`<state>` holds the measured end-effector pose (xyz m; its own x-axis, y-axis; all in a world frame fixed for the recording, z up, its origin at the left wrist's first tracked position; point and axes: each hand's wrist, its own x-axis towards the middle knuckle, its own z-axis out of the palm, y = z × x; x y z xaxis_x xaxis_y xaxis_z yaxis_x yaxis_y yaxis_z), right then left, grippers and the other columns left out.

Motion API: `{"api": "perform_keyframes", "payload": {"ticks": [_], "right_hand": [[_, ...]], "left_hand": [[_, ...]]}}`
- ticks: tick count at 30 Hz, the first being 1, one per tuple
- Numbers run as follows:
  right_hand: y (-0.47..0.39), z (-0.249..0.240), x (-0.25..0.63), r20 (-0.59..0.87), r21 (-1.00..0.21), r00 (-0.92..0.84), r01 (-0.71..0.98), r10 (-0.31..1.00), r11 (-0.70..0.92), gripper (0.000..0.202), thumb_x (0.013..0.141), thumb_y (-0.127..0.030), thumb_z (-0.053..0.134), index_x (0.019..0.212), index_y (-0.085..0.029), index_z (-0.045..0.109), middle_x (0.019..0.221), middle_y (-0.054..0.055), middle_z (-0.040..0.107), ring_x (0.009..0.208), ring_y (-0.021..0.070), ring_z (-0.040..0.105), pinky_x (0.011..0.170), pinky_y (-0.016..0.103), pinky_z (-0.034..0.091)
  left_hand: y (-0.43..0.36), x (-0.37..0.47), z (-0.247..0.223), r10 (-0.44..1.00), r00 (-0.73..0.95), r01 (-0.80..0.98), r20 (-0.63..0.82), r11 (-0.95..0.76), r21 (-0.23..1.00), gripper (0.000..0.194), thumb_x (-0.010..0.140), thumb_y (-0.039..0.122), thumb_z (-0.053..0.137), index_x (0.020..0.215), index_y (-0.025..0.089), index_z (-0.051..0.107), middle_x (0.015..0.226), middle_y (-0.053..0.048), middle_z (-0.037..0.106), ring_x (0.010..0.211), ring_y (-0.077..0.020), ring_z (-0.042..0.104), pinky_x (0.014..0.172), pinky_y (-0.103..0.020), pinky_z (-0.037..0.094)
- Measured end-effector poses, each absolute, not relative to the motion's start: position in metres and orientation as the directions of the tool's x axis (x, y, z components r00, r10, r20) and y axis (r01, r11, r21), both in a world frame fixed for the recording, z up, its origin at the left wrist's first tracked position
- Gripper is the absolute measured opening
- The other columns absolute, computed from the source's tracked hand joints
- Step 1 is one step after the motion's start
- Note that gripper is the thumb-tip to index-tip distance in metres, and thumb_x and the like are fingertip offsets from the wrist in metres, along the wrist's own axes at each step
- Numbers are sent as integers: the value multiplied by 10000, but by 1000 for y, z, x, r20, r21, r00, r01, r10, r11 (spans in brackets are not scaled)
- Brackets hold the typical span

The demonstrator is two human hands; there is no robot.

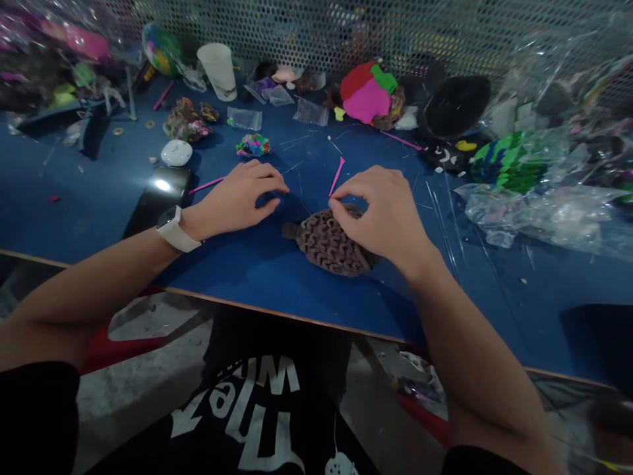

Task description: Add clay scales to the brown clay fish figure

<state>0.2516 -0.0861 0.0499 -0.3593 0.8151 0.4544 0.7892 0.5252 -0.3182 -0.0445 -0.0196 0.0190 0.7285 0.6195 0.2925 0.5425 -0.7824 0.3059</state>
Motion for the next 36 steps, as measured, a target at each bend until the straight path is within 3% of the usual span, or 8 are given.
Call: {"api": "perform_keyframes", "payload": {"ticks": [9, 12, 14, 17, 21, 25, 29, 36], "right_hand": [[-84, 41, 246, 446, -343, -377, 766, 812, 544, 157, 1007, -302, 720, 891, -282, 823, 960, 72, 876, 992, 347, 795, 960, 551, 567], [-84, 37, 241, 438, -343, -381, 766, 814, 543, 123, 1014, -305, 730, 965, -280, 840, 1017, 86, 879, 1037, 365, 792, 988, 568, 560], [-85, 34, 238, 452, -340, -379, 764, 808, 549, 129, 1024, -304, 737, 1090, -285, 847, 1113, 93, 880, 1084, 371, 788, 1000, 567, 562], [-85, 31, 234, 495, -326, -407, 732, 768, 598, 216, 1043, -307, 753, 1246, -302, 827, 1231, 92, 866, 1140, 363, 784, 996, 543, 579], [-88, 31, 228, 567, -283, -421, 708, 708, 647, 159, 1076, -323, 758, 1214, -319, 838, 1158, 67, 872, 1060, 317, 800, 941, 494, 609], [-90, 33, 227, 655, -254, -387, 696, 649, 672, 122, 1098, -304, 745, 1154, -325, 852, 1065, 48, 877, 960, 274, 802, 887, 453, 623], [-92, 34, 228, 692, -247, -402, 648, 599, 721, 155, 1109, -306, 740, 1214, -333, 852, 1066, 49, 881, 934, 258, 808, 865, 433, 636], [-100, 42, 219, 547, -263, -387, 762, 742, 591, 205, 1136, -356, 646, 1123, -333, 850, 1065, 63, 873, 961, 284, 807, 897, 463, 639]], "left_hand": [[-15, -37, 13, 702, 677, 644, 219, -710, 284, 289, 1090, 219, 595, 1321, 149, 754, 1236, -154, 745, 1159, -335, 682, 1028, -498, 556], [-11, -33, 11, 717, 664, 651, 211, -693, 309, 271, 1123, 229, 551, 1244, 142, 777, 1250, -170, 737, 1163, -341, 682, 1027, -505, 553], [-11, -31, 11, 705, 667, 601, 240, -700, 386, 261, 1127, 216, 544, 1201, 158, 787, 1249, -160, 747, 1148, -316, 691, 1026, -485, 553], [-18, -27, 14, 685, 655, 419, 319, -680, 601, 206, 1118, 248, 612, 1201, 191, 792, 1196, -110, 784, 1069, -243, 713, 950, -387, 564], [-32, -19, 19, 714, 593, 143, 371, -548, 824, 303, 1115, 458, 702, 1168, 177, 804, 1109, -89, 820, 948, -181, 715, 822, -300, 543], [-40, -13, 17, 766, 557, -17, 321, -376, 927, 485, 1025, 636, 809, 1131, 162, 811, 1073, -94, 828, 881, -152, 703, 783, -277, 541], [-42, -13, 15, 775, 561, -61, 291, -312, 948, 552, 971, 705, 840, 1101, 168, 828, 1038, -89, 835, 849, -142, 703, 756, -263, 547], [-47, -12, 23, 751, 559, 56, 351, -457, 888, 623, 971, 793, 782, 996, 172, 820, 887, -75, 804, 755, -143, 660, 678, -273, 515]]}}
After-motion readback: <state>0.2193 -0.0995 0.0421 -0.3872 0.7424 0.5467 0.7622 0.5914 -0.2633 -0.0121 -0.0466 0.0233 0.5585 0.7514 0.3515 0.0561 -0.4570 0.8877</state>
